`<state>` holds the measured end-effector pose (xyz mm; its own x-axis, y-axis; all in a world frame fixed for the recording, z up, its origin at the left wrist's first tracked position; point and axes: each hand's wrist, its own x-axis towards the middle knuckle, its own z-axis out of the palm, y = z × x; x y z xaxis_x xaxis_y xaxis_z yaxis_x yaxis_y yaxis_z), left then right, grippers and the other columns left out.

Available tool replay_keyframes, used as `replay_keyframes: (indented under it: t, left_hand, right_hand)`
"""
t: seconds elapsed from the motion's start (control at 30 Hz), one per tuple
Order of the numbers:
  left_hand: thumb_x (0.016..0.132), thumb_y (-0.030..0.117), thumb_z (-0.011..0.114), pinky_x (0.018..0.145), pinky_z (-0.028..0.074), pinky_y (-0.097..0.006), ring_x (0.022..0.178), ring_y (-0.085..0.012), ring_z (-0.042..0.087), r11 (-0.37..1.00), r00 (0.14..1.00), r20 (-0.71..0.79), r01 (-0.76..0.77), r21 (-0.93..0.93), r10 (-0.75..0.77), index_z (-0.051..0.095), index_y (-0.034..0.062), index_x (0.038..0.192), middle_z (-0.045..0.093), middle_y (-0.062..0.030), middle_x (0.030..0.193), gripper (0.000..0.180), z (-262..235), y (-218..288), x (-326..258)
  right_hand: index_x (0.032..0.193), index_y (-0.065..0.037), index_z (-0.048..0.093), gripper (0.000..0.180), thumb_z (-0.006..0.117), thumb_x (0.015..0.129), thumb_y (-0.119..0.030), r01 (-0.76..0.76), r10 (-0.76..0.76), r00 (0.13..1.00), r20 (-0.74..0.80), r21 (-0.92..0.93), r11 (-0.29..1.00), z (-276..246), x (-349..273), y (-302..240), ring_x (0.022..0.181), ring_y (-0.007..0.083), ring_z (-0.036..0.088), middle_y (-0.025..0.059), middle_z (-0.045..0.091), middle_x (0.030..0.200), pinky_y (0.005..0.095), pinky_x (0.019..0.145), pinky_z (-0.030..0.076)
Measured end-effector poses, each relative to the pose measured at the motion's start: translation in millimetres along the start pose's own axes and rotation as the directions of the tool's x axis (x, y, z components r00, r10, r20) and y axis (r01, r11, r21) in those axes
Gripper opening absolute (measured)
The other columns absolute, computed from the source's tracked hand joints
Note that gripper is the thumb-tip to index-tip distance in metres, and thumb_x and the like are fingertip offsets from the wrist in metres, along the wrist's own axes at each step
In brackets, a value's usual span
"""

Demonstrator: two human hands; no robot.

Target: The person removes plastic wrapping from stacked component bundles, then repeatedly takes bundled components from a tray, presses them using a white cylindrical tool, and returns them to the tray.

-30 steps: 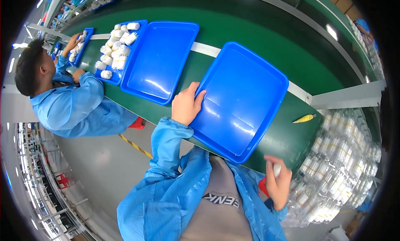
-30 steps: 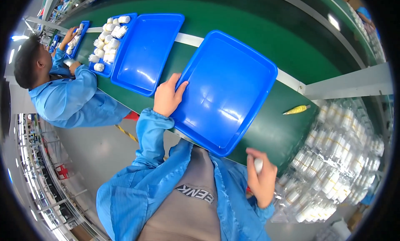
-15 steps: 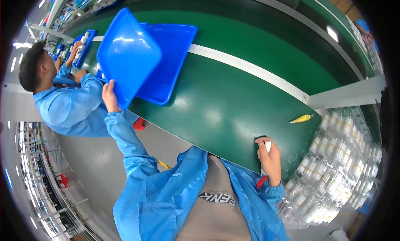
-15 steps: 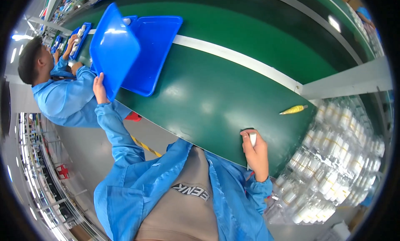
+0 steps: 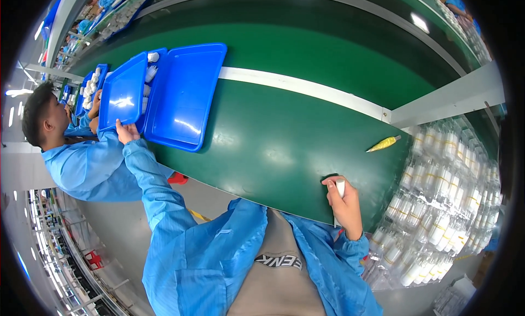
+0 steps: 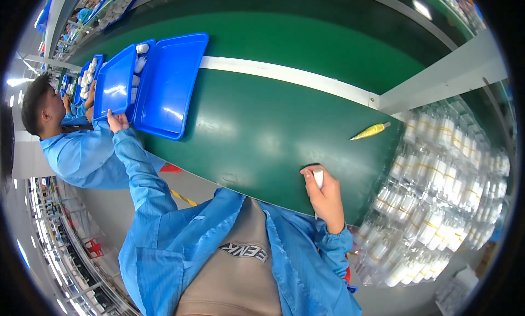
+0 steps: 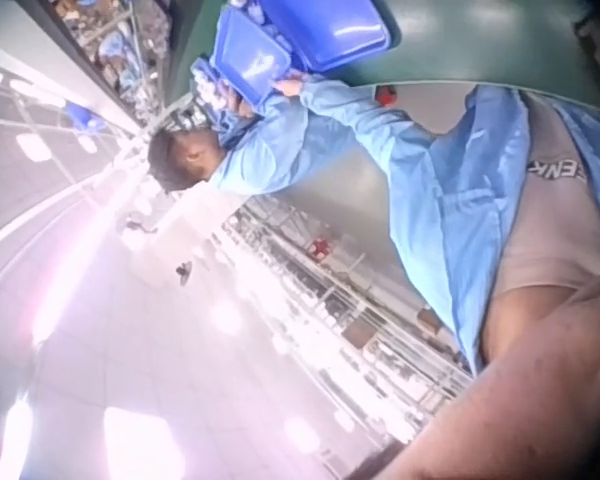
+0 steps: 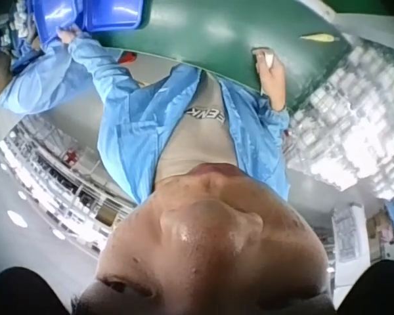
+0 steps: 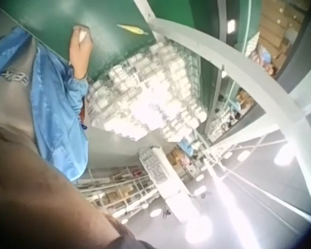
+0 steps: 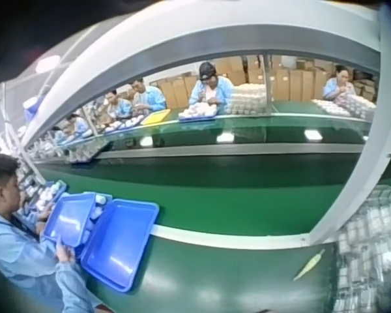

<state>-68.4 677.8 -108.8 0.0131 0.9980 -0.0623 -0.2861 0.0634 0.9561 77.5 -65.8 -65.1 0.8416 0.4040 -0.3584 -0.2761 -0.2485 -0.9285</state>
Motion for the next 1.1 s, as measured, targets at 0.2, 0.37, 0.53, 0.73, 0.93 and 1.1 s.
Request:
replay_keyframes:
  t: [0.2, 0.37, 0.53, 0.73, 0.93, 1.1]
  left_hand:
    - [0.091, 0.029, 0.06, 0.098, 0.055, -0.048, 0.115, -0.0381, 0.063, 0.907, 0.938, -0.166, -0.232, 0.351, 0.304, 0.053, 0.0006, 0.138, 0.056, -0.0211, 0.138, 0.056, 27.8, -13.5, -58.3]
    - [0.074, 0.024, 0.078, 0.098, 0.05, -0.041, 0.097, -0.0285, 0.065, 0.463, 0.533, -0.457, 0.134, 0.876, 0.712, 0.07, 0.0015, 0.101, 0.067, -0.0184, 0.105, 0.036, 14.4, -51.3, -36.2]
    - [0.078, 0.008, 0.073, 0.05, 0.054, -0.035, 0.061, -0.0244, 0.065, 0.916, 0.983, -0.043, 0.18, 0.358, -0.177, 0.063, -0.0032, 0.092, 0.068, -0.0147, 0.084, 0.02, -31.5, -24.5, 8.9]
    - [0.073, 0.01, 0.071, 0.043, 0.043, -0.03, 0.052, -0.0186, 0.055, 0.964, 0.982, -0.031, 0.188, 0.187, -0.185, 0.06, 0.0041, 0.083, 0.059, -0.0081, 0.072, 0.016, -15.0, -21.6, -15.3]
    - [0.063, 0.004, 0.057, 0.038, 0.031, -0.029, 0.042, -0.0182, 0.041, 0.915, 0.901, 0.157, 0.397, 0.074, -0.404, 0.046, 0.0153, 0.074, 0.049, 0.0008, 0.062, 0.019, 0.0, -11.3, -13.5]
    - [0.063, 0.0, 0.055, 0.038, 0.034, -0.029, 0.038, -0.0168, 0.038, 0.963, 0.928, 0.277, 0.266, -0.029, -0.248, 0.044, 0.0143, 0.075, 0.05, 0.0019, 0.063, 0.022, -25.0, -7.1, -19.7]
  right_hand:
    - [0.102, -0.002, 0.069, 0.017, 0.061, 0.103, -0.017, -0.049, 0.05, 0.999, -0.01, 0.095, 0.994, -0.4, -3.3, 9.8, 0.057, 0.003, 0.046, -0.0041, 0.052, 0.063, 0.0237, 0.051, 0.034]
    - [0.103, -0.001, 0.069, 0.018, 0.061, 0.104, -0.018, -0.075, 0.075, 0.997, 0.003, 0.082, 0.994, 0.6, -5.9, -2.0, 0.058, 0.0029, 0.046, -0.0039, 0.052, 0.063, 0.0232, 0.051, 0.034]
    - [0.103, -0.001, 0.069, 0.019, 0.06, 0.104, -0.019, -0.095, 0.093, 0.995, 0.024, 0.116, 0.989, -3.5, -3.3, 6.1, 0.059, 0.0025, 0.046, -0.0043, 0.052, 0.064, 0.0225, 0.052, 0.034]
    - [0.104, -0.001, 0.068, 0.02, 0.06, 0.105, -0.02, -0.068, 0.066, 0.998, 0.021, 0.121, 0.99, -2.8, -2.5, 3.2, 0.059, 0.0021, 0.044, -0.0046, 0.052, 0.065, 0.0223, 0.052, 0.032]
    - [0.105, -0.001, 0.068, 0.02, 0.06, 0.105, -0.02, -0.076, 0.077, 0.997, -0.002, 0.142, 0.987, -1.1, -5.1, 3.8, 0.058, 0.002, 0.044, -0.0049, 0.051, 0.064, 0.0223, 0.051, 0.032]
    - [0.104, -0.001, 0.068, 0.019, 0.06, 0.105, -0.018, -0.062, 0.059, 0.998, 0.028, 0.13, 0.99, -4.2, -3.0, 3.9, 0.058, 0.002, 0.044, -0.0051, 0.051, 0.063, 0.0226, 0.05, 0.032]
